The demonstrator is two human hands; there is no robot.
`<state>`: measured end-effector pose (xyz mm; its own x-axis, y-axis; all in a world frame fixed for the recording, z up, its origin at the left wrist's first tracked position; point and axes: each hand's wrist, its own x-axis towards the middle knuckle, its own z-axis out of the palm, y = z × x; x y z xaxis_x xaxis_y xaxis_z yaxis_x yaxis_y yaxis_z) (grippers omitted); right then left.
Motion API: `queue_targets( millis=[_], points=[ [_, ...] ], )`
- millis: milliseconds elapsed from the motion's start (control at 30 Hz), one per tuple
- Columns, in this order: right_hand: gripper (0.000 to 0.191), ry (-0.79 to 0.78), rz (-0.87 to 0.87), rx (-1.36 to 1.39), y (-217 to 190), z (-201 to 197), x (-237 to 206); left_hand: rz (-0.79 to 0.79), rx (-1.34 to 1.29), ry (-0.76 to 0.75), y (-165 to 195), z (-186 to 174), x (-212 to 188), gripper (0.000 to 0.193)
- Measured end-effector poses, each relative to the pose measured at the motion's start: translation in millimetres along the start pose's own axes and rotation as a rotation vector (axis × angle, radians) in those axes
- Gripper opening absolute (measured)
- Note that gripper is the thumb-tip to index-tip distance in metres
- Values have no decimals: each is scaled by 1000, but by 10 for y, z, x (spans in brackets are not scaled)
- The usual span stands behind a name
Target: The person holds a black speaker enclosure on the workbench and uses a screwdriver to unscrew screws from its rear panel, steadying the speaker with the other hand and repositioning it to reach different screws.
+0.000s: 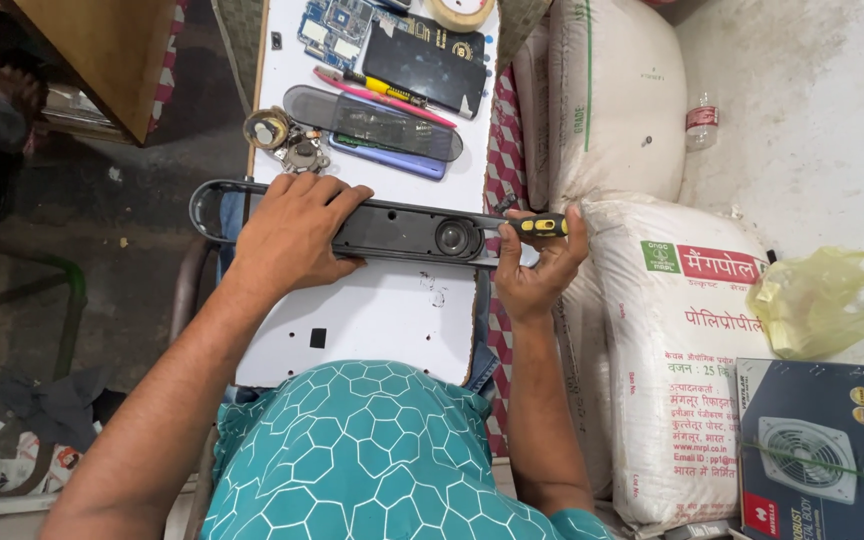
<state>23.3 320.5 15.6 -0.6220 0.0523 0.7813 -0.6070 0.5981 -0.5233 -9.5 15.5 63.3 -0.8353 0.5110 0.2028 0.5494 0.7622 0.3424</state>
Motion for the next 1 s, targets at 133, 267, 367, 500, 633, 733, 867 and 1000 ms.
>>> queue_targets(
  millis=[133, 267, 367, 500, 633, 733, 867, 1000],
  points=[
    [73, -32, -20, -34, 48, 22, 29, 5, -1, 6, -4, -2, 11, 86],
    [73, -94, -84, -131, 83, 99, 61, 12, 1, 10, -4, -9, 11, 86],
    [74, -64, -126, -196, 75, 154, 84, -10, -5, -11, 17, -24, -2, 86],
    [75, -114, -166, -137, 12, 107, 88, -1, -1, -9, 31, -75, 11, 89],
    [67, -176, -78, -69, 27, 85, 76, 17, 0, -74, 10, -127, 2, 109],
    [76, -119, -112, -210, 107, 102, 19, 17, 18, -131, -13, -126, -3, 113],
    [84, -58, -142, -357, 197, 135, -53, 65, -20, -54, -67, -85, -11, 111],
    [83, -6, -189, -425, 200, 191, -59, 99, -83, -26, -144, -88, -73, 108]
  ],
)
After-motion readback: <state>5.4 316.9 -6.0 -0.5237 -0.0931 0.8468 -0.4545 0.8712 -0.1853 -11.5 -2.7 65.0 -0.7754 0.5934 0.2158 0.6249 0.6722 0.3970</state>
